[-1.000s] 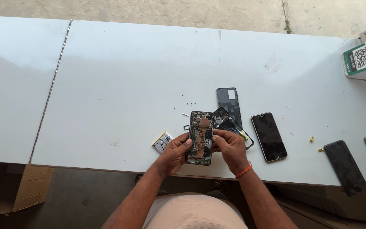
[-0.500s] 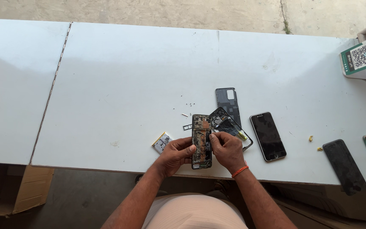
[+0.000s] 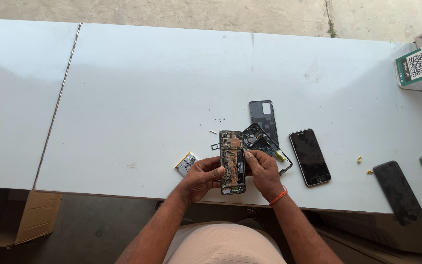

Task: The person disassembles a smartphone on a white table, removing the back cover, battery, and internal components using a screwdriver and prying tool. They handle the motherboard and other parts, placing them on the table while continuing to work on the device.

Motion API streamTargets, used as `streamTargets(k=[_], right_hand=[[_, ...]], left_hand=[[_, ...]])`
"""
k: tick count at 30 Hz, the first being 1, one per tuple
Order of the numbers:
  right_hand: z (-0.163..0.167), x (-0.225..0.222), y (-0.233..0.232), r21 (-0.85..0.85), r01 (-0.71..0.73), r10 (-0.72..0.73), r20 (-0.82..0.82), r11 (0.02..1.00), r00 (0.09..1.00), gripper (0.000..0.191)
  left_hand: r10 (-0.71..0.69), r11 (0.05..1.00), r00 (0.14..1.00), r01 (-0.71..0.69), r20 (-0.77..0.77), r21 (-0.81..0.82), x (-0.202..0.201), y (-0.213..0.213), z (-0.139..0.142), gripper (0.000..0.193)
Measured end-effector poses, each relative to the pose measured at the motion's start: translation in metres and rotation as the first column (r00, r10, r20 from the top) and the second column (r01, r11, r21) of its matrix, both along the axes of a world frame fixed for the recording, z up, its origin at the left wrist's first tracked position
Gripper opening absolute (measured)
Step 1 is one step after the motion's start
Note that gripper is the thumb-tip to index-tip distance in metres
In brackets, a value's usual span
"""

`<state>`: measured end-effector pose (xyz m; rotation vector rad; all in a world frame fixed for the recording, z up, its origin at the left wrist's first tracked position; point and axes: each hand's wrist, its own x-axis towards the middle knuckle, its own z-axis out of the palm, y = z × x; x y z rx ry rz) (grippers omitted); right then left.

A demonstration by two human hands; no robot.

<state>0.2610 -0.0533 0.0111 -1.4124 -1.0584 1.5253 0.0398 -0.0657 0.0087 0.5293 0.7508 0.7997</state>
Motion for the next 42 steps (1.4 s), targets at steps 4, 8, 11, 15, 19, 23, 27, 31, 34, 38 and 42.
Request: streamTargets(k=[4, 8, 11, 15, 19, 23, 27, 31, 34, 38, 42], right_hand=[[0.002, 0.000, -0.001, -0.018, -0.006, 0.006, -0.027, 1.000, 1.000, 0.032], [0.006, -0.002, 0.001, 0.008, 0.013, -0.013, 0.071, 1.000, 0.997, 0.028], [0.006, -0.003, 0.001, 0.078, -0.023, 0.004, 0.230, 0.997, 0.973, 0.024], [0.004, -0.002, 0.004, 0.092, -0.049, 0.031, 0.185, 0.995, 0.982, 0.024], [0.002, 0.001, 0.005, -0.007, -0.027, 0.027, 0.034, 1.000, 0.999, 0.025], [0.001, 0.005, 0.004, -0.088, -0.037, 0.029, -0.098, 0.995, 0.995, 0.027], [-0.001, 0.005, 0.004, -0.108, -0.042, 0.030, -0.111, 0.993, 0.993, 0.028], [-0.003, 0.004, 0.004, -0.115, -0.044, 0.028, -0.135, 0.992, 0.990, 0.028], [-0.001, 0.005, 0.003, -0.110, -0.051, 0.037, -0.127, 0.993, 0.991, 0.028], [0.003, 0.005, 0.000, -0.106, -0.069, 0.058, -0.106, 0.992, 0.993, 0.028], [0.008, 0.008, -0.002, -0.098, -0.076, 0.065, -0.108, 0.992, 0.992, 0.031]], left_hand=[[0.007, 1.000, 1.000, -0.007, 0.016, 0.001, -0.001, 0.000, 0.001, 0.062], [0.009, 1.000, 1.000, -0.009, 0.027, -0.001, 0.000, 0.001, 0.003, 0.062], [0.007, 1.000, 0.998, -0.008, 0.061, 0.016, 0.000, 0.000, 0.005, 0.062], [-0.011, 0.999, 0.999, 0.010, 0.045, 0.030, 0.000, 0.000, 0.007, 0.062], [-0.001, 1.000, 0.999, 0.000, 0.032, 0.012, 0.000, 0.000, 0.008, 0.063], [0.002, 1.000, 0.999, -0.003, 0.045, 0.011, -0.001, 0.000, 0.007, 0.063], [-0.003, 1.000, 0.999, 0.003, 0.039, 0.010, 0.000, 0.001, 0.005, 0.063], [-0.003, 1.000, 0.998, 0.003, 0.056, 0.009, -0.001, 0.001, 0.004, 0.063], [-0.002, 1.000, 0.998, 0.002, 0.057, 0.010, -0.001, 0.001, 0.003, 0.063], [-0.008, 1.000, 0.998, 0.007, 0.056, 0.010, -0.002, 0.001, 0.002, 0.063], [-0.015, 1.000, 0.997, 0.013, 0.080, 0.023, -0.003, 0.001, -0.001, 0.058]])
